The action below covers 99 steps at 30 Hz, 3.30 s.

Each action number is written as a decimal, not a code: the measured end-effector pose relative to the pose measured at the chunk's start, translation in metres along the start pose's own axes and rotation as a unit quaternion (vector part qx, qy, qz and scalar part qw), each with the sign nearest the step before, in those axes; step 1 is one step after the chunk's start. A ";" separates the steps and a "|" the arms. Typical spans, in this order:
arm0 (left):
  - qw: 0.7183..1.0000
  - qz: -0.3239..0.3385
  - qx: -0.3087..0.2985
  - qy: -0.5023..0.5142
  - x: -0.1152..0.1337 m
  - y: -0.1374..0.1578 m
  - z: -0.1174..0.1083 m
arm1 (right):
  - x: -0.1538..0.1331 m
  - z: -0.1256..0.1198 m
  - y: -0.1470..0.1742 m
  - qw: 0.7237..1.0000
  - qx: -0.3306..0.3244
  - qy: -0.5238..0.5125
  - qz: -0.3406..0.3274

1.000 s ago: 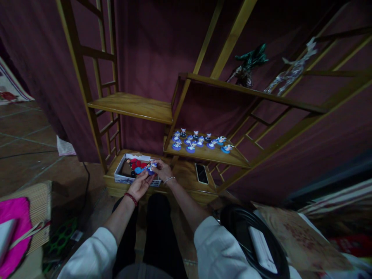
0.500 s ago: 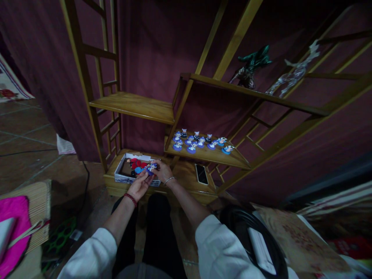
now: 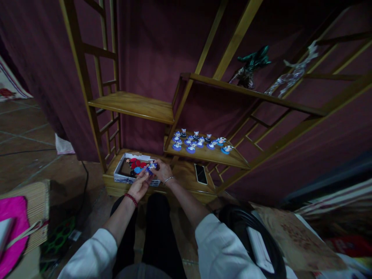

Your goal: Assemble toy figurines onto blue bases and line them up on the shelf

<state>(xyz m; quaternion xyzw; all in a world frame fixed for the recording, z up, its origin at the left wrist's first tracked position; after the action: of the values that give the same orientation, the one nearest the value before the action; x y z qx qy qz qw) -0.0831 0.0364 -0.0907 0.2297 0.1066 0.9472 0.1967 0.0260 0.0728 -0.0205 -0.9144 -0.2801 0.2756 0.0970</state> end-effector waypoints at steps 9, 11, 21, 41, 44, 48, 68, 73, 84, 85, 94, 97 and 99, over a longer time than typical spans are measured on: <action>1.000 0.002 0.009 0.010 -0.001 0.001 0.003 | -0.001 0.004 -0.001 0.996 -0.004 0.020 0.084; 1.000 0.003 0.008 0.009 0.000 0.001 0.003 | -0.001 0.005 -0.001 0.994 -0.002 0.018 0.106; 1.000 0.016 0.005 -0.003 -0.003 -0.003 0.001 | -0.008 0.002 0.000 0.988 -0.003 0.015 0.154; 1.000 0.003 0.014 0.017 0.001 0.001 0.004 | 0.001 -0.003 0.000 0.997 -0.034 -0.064 0.003; 1.000 0.002 0.006 0.019 0.000 0.001 0.004 | 0.001 -0.005 0.000 0.996 -0.039 -0.074 -0.014; 1.000 -0.003 0.008 0.021 -0.001 0.002 0.005 | -0.001 -0.008 0.000 0.995 -0.040 -0.087 -0.035; 0.997 -0.008 0.025 0.077 -0.006 0.007 0.006 | 0.013 -0.012 -0.006 0.973 -0.097 -0.165 -0.126; 0.996 -0.005 0.026 0.080 -0.007 0.007 0.007 | 0.017 -0.010 -0.009 0.974 -0.104 -0.149 -0.136; 0.996 -0.005 0.021 0.086 -0.008 0.007 0.004 | 0.014 -0.008 -0.009 0.976 -0.110 -0.120 -0.146; 0.996 -0.003 0.023 0.087 -0.008 0.007 0.004 | 0.013 -0.008 -0.009 0.977 -0.107 -0.115 -0.146; 0.996 -0.011 0.032 0.085 -0.006 0.009 0.005 | 0.006 -0.010 -0.008 0.981 -0.107 -0.082 -0.142; 0.996 -0.014 0.033 0.083 -0.005 0.009 0.005 | 0.004 -0.012 -0.008 0.984 -0.106 -0.065 -0.130; 0.996 -0.015 0.030 0.081 -0.005 0.010 0.006 | 0.002 -0.013 -0.007 0.986 -0.106 -0.053 -0.120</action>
<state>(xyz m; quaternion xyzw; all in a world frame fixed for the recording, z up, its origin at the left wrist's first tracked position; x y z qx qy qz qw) -0.0793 0.0263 -0.0849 0.1562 0.1545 0.9560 0.1945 0.0314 0.0791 -0.0079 -0.8633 -0.4205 0.2786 0.0169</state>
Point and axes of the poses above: each hand's wrist, its own y-axis away from the middle knuckle, its own z-axis out of the palm, x = y × z, the point moved 1 cm from there along -y, towards the middle knuckle, and after that the axes turned 15 degrees about -z, right-handed, at the moved point
